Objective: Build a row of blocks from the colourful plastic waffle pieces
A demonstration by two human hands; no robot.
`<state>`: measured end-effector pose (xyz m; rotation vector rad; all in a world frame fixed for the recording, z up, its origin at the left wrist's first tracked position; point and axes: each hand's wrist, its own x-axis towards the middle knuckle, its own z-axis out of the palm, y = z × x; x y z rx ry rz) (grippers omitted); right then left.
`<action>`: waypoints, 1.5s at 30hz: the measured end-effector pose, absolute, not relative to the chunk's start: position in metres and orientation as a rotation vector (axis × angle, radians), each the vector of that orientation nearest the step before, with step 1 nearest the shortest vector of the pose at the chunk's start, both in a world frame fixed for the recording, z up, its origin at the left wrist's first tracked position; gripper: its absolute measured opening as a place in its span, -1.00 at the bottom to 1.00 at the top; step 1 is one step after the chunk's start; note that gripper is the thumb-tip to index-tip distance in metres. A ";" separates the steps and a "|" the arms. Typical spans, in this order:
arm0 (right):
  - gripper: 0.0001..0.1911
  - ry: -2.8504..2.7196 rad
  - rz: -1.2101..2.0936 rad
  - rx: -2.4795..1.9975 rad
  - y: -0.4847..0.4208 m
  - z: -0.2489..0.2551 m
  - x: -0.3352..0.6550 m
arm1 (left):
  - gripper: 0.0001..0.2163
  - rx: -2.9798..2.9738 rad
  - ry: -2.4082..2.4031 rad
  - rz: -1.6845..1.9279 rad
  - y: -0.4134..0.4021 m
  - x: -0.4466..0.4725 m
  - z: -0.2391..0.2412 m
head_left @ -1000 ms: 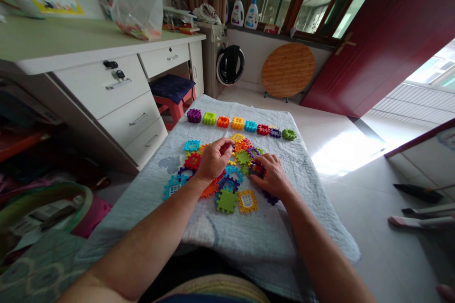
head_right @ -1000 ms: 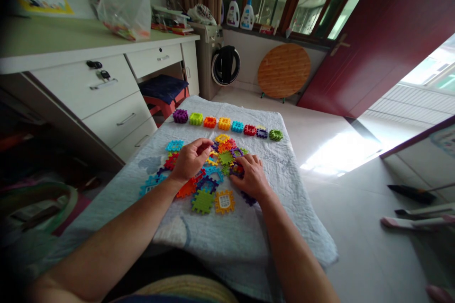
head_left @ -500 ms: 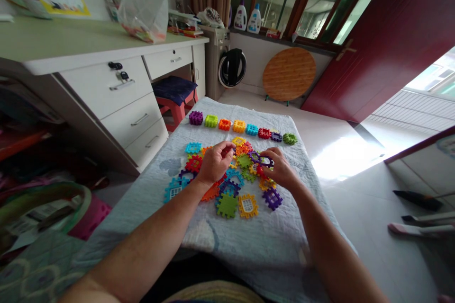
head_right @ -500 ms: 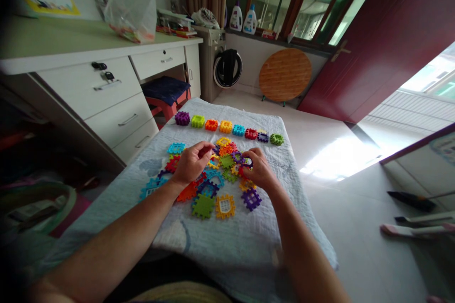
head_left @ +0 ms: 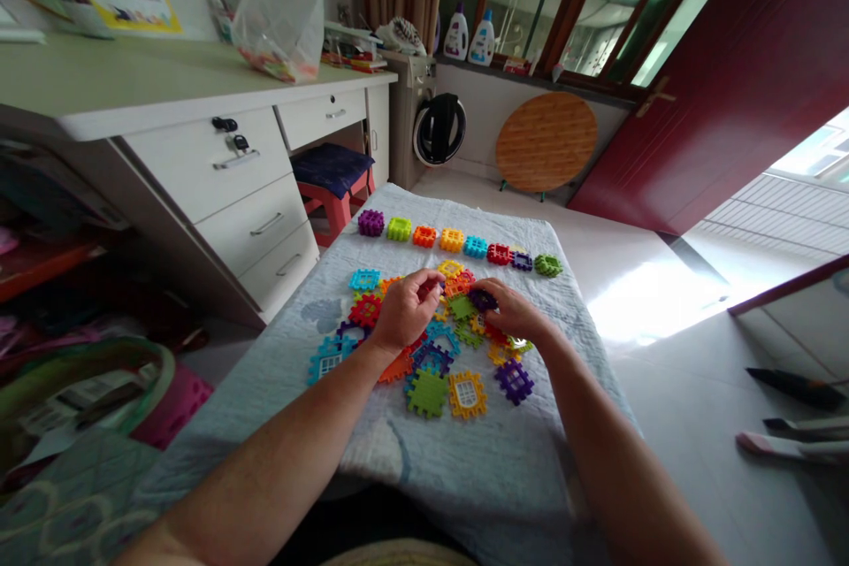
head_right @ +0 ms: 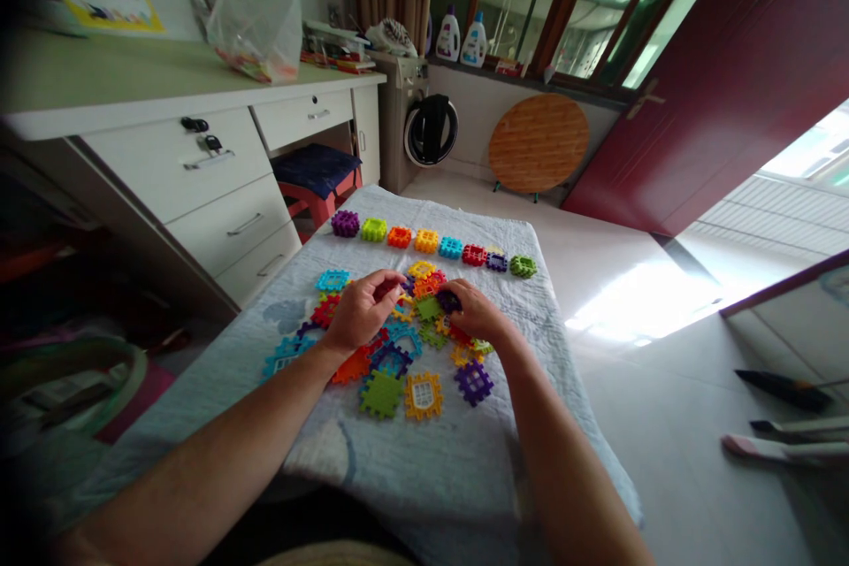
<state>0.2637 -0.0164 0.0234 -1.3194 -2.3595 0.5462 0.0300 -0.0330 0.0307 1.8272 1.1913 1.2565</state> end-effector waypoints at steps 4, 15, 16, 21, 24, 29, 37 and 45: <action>-0.36 -2.336 0.610 -1.287 -0.019 0.026 0.263 | -0.83 1.833 1.200 1.252 -0.034 0.030 0.033; -0.33 -2.327 0.504 -1.321 -0.021 0.017 0.265 | -0.83 1.851 1.203 1.246 -0.035 0.030 0.032; -0.34 -2.321 0.489 -1.318 -0.021 0.015 0.265 | -0.83 1.854 1.202 1.247 -0.035 0.030 0.033; -0.42 -2.289 0.428 -1.327 -0.020 0.013 0.266 | -0.82 1.875 1.238 1.276 -0.028 0.023 0.033; -0.44 -2.278 0.427 -1.340 -0.021 0.013 0.267 | -0.81 1.955 1.429 1.272 -0.017 0.012 0.029; -0.43 -2.297 0.425 -1.332 -0.022 0.013 0.266 | -0.79 2.191 1.732 0.903 -0.004 0.003 0.015; -0.34 -2.376 0.393 -1.376 -0.018 0.010 0.266 | -0.79 2.307 1.726 0.670 -0.011 0.013 0.011; -0.44 -2.510 0.312 -1.492 -0.008 0.022 0.262 | -0.77 2.329 1.741 0.643 -0.012 0.013 0.012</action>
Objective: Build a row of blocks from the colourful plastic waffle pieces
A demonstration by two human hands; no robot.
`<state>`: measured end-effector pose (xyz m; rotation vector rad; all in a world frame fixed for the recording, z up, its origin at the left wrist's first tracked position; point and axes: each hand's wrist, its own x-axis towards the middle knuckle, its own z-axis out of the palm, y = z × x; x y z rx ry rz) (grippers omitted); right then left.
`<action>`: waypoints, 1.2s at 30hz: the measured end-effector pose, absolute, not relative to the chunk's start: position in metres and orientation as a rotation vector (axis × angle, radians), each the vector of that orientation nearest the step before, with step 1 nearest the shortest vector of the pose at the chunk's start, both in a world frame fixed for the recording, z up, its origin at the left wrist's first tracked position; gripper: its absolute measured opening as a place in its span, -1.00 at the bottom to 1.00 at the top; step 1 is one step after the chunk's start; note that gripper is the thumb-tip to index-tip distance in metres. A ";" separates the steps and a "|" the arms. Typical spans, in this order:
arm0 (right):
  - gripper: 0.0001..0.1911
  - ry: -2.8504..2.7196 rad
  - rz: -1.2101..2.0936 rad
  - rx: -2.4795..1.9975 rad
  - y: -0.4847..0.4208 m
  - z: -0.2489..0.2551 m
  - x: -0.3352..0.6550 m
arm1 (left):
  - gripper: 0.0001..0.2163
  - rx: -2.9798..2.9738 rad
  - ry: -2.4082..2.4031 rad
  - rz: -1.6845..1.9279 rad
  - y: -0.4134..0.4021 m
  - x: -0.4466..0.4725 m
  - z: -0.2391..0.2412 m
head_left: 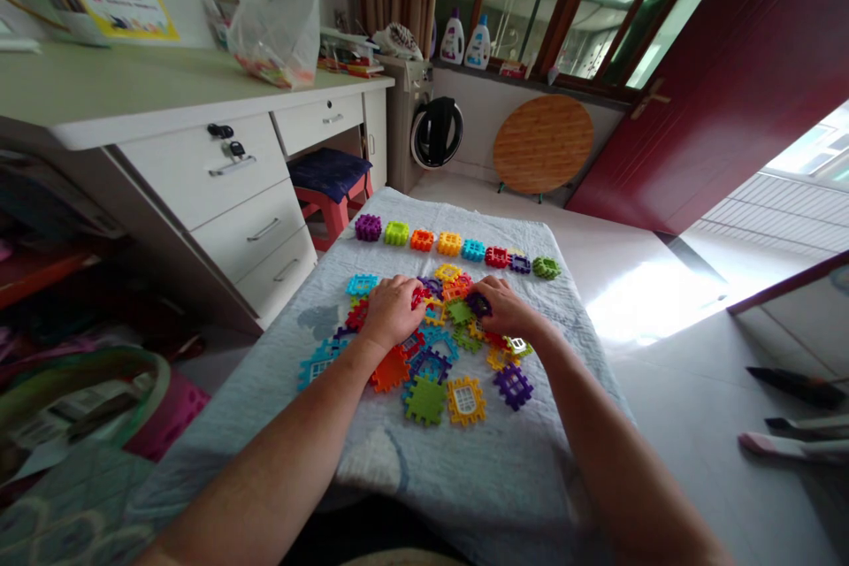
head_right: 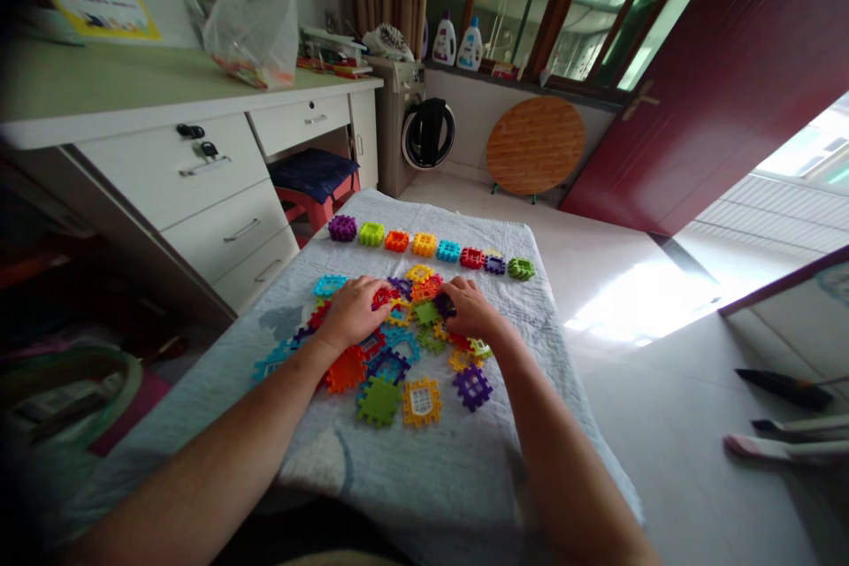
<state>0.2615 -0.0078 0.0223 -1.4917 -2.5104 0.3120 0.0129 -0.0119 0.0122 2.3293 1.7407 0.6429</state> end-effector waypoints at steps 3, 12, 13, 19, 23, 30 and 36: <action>-0.49 -2.539 0.290 -1.502 -0.005 0.025 0.261 | -0.75 2.348 1.742 0.627 -0.013 0.013 0.012; -0.42 -2.575 0.346 -1.402 -0.002 0.028 0.262 | -0.74 2.359 1.737 0.589 -0.013 0.014 0.013; -0.41 -2.596 0.355 -1.384 -0.002 0.028 0.262 | -0.73 2.358 1.737 0.586 -0.013 0.014 0.013; -0.45 -2.625 0.361 -1.429 0.003 0.032 0.259 | -0.74 2.347 1.750 0.560 -0.014 0.014 0.015; -0.54 -2.488 0.341 -1.434 0.004 0.038 0.275 | -0.74 2.340 1.753 0.529 -0.013 0.014 0.016; -0.56 -2.206 0.254 -1.822 0.000 0.025 0.326 | -0.74 2.360 1.748 0.540 -0.012 0.014 0.013; -0.43 -2.117 0.299 -1.869 -0.003 0.002 0.340 | -0.74 2.387 1.739 0.558 -0.012 0.014 0.012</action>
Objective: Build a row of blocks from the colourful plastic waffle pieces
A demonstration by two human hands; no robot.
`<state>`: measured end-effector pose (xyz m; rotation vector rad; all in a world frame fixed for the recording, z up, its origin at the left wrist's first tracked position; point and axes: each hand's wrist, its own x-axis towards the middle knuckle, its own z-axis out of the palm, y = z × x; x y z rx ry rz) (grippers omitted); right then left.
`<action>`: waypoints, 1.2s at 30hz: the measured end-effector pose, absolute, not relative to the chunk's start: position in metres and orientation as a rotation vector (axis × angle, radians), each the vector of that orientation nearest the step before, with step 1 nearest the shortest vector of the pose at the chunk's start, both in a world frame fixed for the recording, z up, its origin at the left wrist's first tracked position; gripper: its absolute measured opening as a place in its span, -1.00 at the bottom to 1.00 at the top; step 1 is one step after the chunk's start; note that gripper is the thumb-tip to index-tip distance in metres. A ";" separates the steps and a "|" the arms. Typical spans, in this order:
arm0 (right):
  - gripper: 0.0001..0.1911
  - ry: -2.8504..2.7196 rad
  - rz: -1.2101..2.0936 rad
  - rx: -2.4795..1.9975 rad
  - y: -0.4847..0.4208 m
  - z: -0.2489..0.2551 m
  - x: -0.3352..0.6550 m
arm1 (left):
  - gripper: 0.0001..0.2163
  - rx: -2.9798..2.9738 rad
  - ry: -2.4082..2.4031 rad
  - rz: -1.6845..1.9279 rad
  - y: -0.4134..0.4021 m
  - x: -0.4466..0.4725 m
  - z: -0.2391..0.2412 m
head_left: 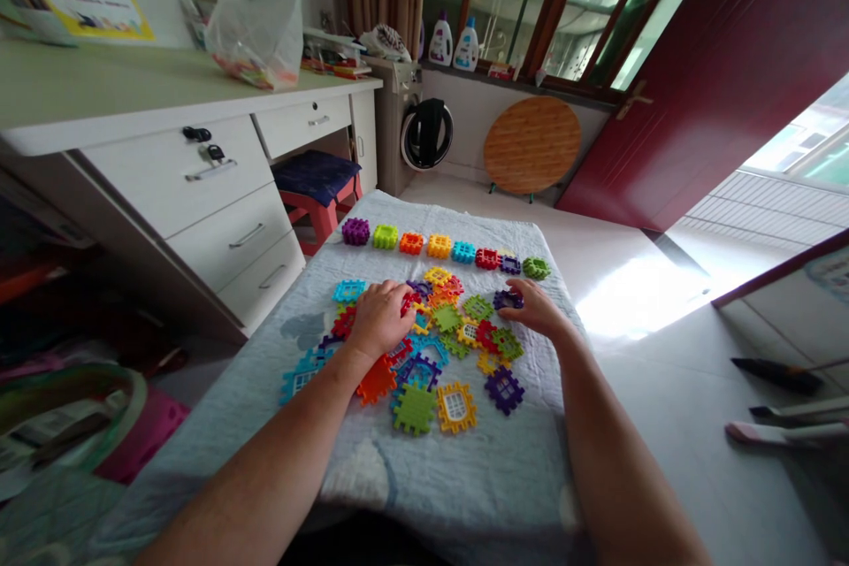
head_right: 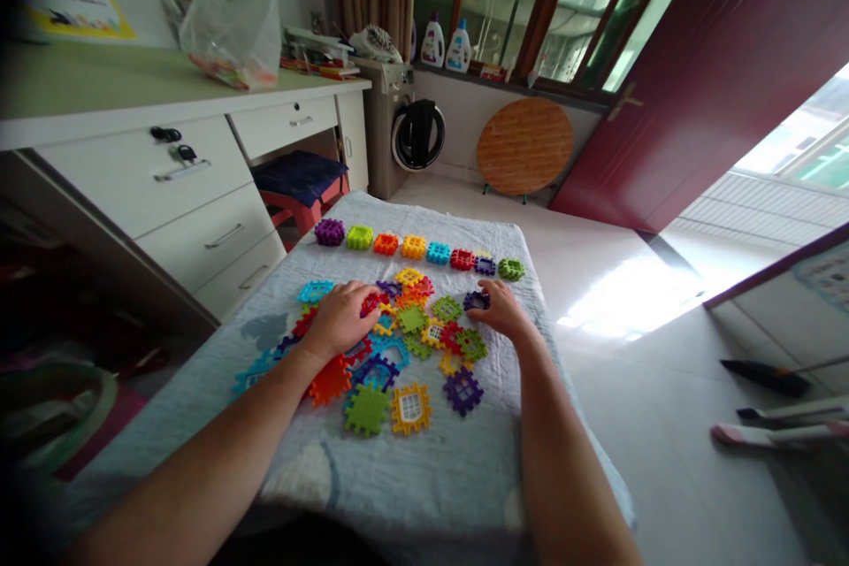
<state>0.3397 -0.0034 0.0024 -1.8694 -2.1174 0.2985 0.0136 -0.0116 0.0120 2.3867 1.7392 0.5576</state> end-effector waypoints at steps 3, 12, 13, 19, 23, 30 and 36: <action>-0.48 -2.117 0.282 -1.826 -0.005 -0.001 0.342 | -0.74 2.393 1.737 0.560 -0.011 0.014 0.012; -0.52 -2.104 0.248 -1.769 -0.007 -0.003 0.338 | -0.75 2.384 1.728 0.564 -0.010 0.013 0.011; -0.52 -2.109 0.249 -1.767 -0.006 -0.004 0.338 | -0.75 2.387 1.728 0.564 -0.010 0.013 0.010; -0.50 -2.138 0.234 -1.783 -0.004 -0.006 0.337 | -0.74 2.393 1.722 0.564 -0.010 0.013 0.010; -0.46 -2.148 0.225 -1.815 -0.004 -0.005 0.336 | -0.74 2.396 1.727 0.560 -0.010 0.013 0.011; -0.47 -2.255 0.170 -1.994 0.003 0.010 0.326 | -0.75 2.383 1.736 0.561 -0.011 0.013 0.012; -0.59 -2.348 0.116 -2.134 0.010 0.021 0.315 | -0.76 2.375 1.734 0.554 -0.012 0.013 0.015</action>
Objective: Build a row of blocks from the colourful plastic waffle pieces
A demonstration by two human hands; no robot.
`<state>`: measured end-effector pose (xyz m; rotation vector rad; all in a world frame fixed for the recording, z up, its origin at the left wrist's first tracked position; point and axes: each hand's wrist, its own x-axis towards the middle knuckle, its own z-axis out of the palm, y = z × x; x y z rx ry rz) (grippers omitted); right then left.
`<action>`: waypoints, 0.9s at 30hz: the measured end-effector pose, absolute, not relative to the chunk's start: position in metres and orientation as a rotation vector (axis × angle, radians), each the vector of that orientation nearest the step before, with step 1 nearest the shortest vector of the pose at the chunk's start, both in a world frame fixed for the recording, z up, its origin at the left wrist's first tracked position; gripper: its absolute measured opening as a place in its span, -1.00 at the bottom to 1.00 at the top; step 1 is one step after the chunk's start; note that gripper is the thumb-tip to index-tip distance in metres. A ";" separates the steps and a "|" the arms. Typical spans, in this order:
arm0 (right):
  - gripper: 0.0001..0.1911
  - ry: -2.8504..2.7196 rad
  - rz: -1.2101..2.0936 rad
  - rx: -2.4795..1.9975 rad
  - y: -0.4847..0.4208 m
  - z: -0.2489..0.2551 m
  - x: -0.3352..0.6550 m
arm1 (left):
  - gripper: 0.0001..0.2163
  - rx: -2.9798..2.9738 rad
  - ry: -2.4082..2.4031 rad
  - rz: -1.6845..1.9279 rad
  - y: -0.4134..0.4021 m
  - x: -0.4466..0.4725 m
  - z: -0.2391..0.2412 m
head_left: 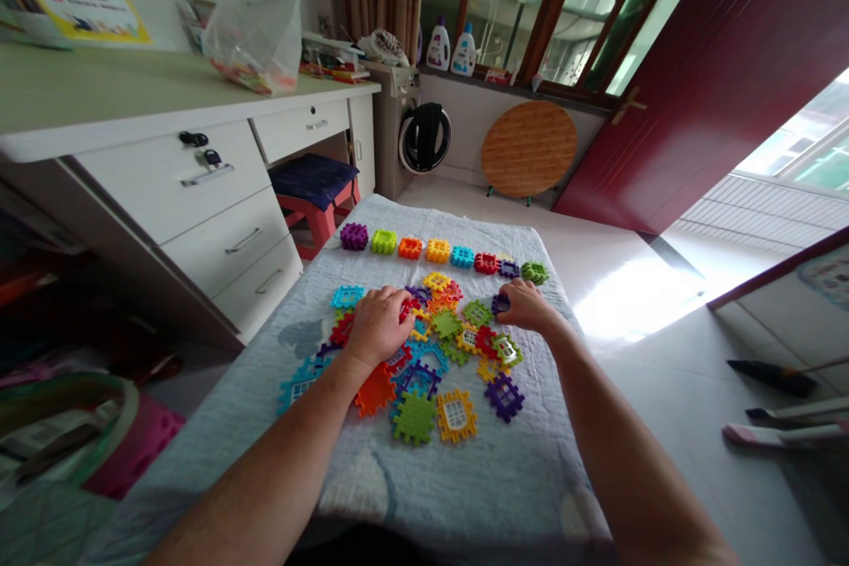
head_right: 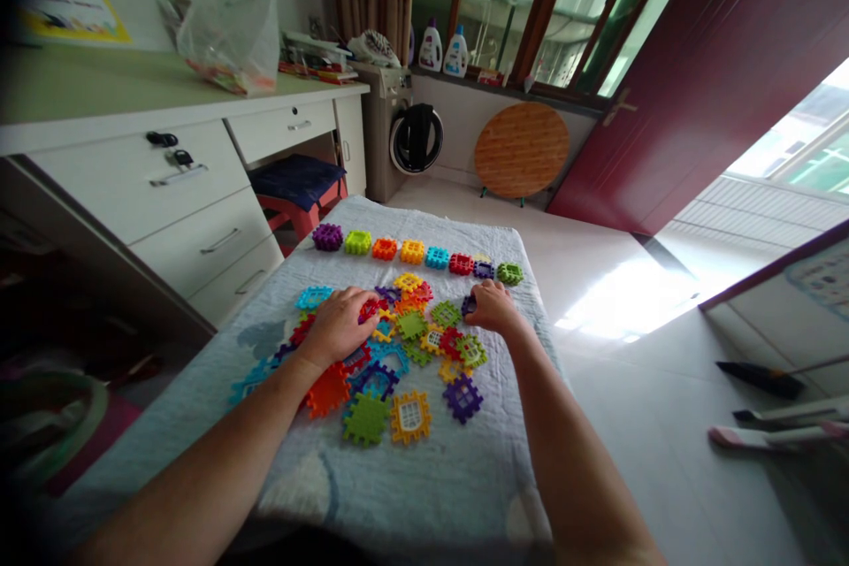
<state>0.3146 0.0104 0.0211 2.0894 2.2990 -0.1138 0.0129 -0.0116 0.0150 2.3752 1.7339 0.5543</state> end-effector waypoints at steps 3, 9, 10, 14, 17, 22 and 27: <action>-0.59 2.321 -0.103 2.075 0.012 0.023 0.315 | -0.77 2.378 1.728 0.562 -0.011 0.013 0.015; -0.51 2.341 0.012 2.285 0.035 0.035 0.339 | -0.76 2.376 1.704 0.584 -0.011 0.012 0.013; -0.50 2.332 0.030 2.323 0.042 0.037 0.345 | -0.76 2.374 1.701 0.584 -0.011 0.012 0.013; -0.46 2.276 0.031 2.363 0.072 0.038 0.361 | -0.76 2.370 1.701 0.581 -0.011 0.012 0.015; -0.47 2.247 0.012 2.313 0.088 0.035 0.365 | -0.76 2.366 1.705 0.573 -0.011 0.012 0.015; -0.45 2.202 -0.011 2.242 0.099 0.032 0.364 | -0.76 2.372 1.707 0.573 -0.011 0.012 0.014; -0.44 2.193 -0.042 2.213 0.102 0.034 0.363 | -0.76 2.362 1.708 0.559 -0.011 0.013 0.014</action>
